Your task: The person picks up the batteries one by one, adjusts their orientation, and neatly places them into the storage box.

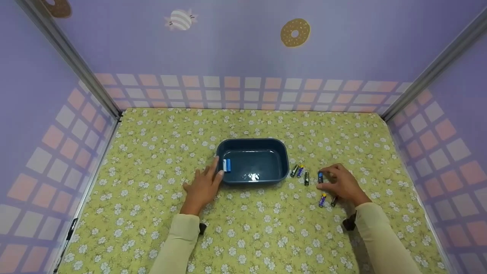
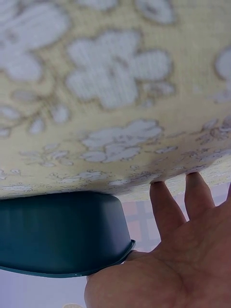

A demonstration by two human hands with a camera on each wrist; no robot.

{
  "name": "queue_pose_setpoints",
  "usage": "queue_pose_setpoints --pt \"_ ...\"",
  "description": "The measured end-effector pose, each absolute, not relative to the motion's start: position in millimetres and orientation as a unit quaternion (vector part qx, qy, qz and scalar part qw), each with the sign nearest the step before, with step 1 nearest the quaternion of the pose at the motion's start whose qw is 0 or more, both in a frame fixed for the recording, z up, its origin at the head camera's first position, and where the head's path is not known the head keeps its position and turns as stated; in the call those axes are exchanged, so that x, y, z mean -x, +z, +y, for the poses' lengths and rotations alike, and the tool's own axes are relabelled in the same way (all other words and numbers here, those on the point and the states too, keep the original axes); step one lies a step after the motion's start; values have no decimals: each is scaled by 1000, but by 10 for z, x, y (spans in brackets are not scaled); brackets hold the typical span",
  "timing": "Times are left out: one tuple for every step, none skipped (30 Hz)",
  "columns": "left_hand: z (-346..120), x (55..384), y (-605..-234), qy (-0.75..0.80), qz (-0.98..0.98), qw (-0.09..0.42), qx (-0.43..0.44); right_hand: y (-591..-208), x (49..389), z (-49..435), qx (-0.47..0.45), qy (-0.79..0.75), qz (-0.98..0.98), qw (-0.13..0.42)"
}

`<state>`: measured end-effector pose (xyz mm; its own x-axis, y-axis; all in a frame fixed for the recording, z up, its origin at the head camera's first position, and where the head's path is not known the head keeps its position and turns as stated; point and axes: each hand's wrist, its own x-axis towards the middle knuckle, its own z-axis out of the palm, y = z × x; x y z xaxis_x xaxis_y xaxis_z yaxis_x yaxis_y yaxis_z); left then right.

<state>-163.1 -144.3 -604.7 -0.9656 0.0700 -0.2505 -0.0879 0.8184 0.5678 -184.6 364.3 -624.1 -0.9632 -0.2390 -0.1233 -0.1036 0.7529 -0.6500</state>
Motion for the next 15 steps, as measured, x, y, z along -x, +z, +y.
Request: queue_pose_setpoints --pt "-1444 1630 -6049 302 944 131 4 -6240 1844 3643 91 -339 931 100" --pt "-1445 1631 -6053 302 944 131 4 -6238 1842 3644 90 -340 931 100" --pt "-1446 1631 -6056 302 944 130 4 -6234 1841 3646 89 -342 930 102" --pt "-1446 1631 -6057 302 944 129 4 -6231 1842 3647 87 -343 929 104" --pt "-1446 1630 -6057 302 945 129 4 -6227 1843 3649 86 -344 929 106" --pt "-1449 1629 -6056 302 945 128 3 -6221 1844 3649 83 -346 928 108" --pt "-1449 1629 -6056 302 945 128 4 -6217 1846 3650 80 -347 928 110" --pt "-1449 1628 -6053 302 945 129 4 -6212 1848 3648 78 -349 927 111" --pt "-1449 1626 -6049 301 945 129 6 -6209 1850 3648 78 -350 927 114" --pt "-1450 1626 -6046 301 945 130 6 -6206 1851 3644 77 -350 926 115" --pt "-1450 1625 -6043 301 945 130 6 -6203 1852 3640 76 -348 927 115" --pt "-1451 1626 -6041 300 945 132 6 -6200 1854 3633 75 -348 927 115" --pt "-1450 1624 -6039 299 945 132 7 -6198 1855 3628 75 -348 927 114" --pt "-1451 1625 -6038 299 945 133 7 -6193 1856 3621 76 -349 927 113" --pt "-1452 1625 -6038 298 945 133 7 -6189 1857 3617 76 -353 926 112"
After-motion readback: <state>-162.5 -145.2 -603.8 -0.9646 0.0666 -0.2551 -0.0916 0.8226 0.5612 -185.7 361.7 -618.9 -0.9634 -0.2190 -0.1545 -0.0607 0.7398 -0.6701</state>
